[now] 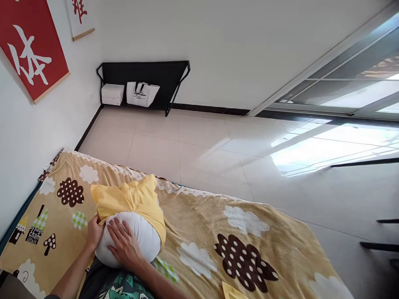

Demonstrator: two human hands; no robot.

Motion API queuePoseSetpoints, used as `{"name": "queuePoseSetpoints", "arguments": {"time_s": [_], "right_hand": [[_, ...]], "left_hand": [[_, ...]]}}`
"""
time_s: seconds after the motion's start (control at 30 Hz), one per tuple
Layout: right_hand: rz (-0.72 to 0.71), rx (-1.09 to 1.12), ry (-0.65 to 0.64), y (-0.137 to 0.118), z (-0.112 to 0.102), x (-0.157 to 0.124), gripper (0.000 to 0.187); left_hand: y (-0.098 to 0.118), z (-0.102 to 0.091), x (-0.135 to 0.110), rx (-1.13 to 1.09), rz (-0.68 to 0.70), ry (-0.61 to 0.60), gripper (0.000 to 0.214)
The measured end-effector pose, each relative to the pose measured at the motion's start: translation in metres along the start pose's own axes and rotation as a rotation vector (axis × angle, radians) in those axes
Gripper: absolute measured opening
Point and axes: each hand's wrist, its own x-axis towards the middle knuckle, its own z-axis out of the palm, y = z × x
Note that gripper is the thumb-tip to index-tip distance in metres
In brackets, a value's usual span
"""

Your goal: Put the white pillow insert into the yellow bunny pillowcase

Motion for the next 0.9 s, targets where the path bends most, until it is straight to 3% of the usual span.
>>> {"name": "queuePoseSetpoints", "arguments": {"time_s": [0.13,0.23,0.33,0.43,0.53,0.6,0.7,0.8,0.9], "right_hand": [[-0.046,-0.099,0.193,0.029,0.017,0.036,0.059],[0.015,-0.126,0.261,0.048,0.015,0.073,0.035],[0.079,-0.138,0.304,0.061,0.005,0.092,0.029],[0.102,-0.139,0.330,0.067,-0.007,0.078,0.029],[-0.008,-0.141,0.284,0.068,-0.014,0.037,0.044],[-0.084,-0.168,0.223,0.069,-0.011,0.004,0.060],[-0.045,-0.199,0.131,0.067,0.009,-0.031,0.078],[0.049,-0.185,0.053,0.060,0.039,-0.030,0.081],[0.138,-0.161,0.026,0.051,0.063,0.005,0.066]], "left_hand": [[0.004,0.000,0.000,0.157,0.087,0.232,0.020],[0.014,0.003,0.005,0.219,0.209,0.260,0.021],[0.022,0.012,0.007,0.244,0.299,0.245,0.014],[0.021,0.020,0.003,0.246,0.337,0.236,0.014],[0.014,0.025,-0.001,0.269,0.316,0.282,0.012],[0.010,0.027,-0.002,0.292,0.287,0.329,0.011],[0.007,0.031,-0.001,0.322,0.285,0.335,0.013],[0.007,0.040,-0.003,0.353,0.323,0.284,0.013],[0.008,0.054,-0.011,0.385,0.362,0.228,0.021]]}}
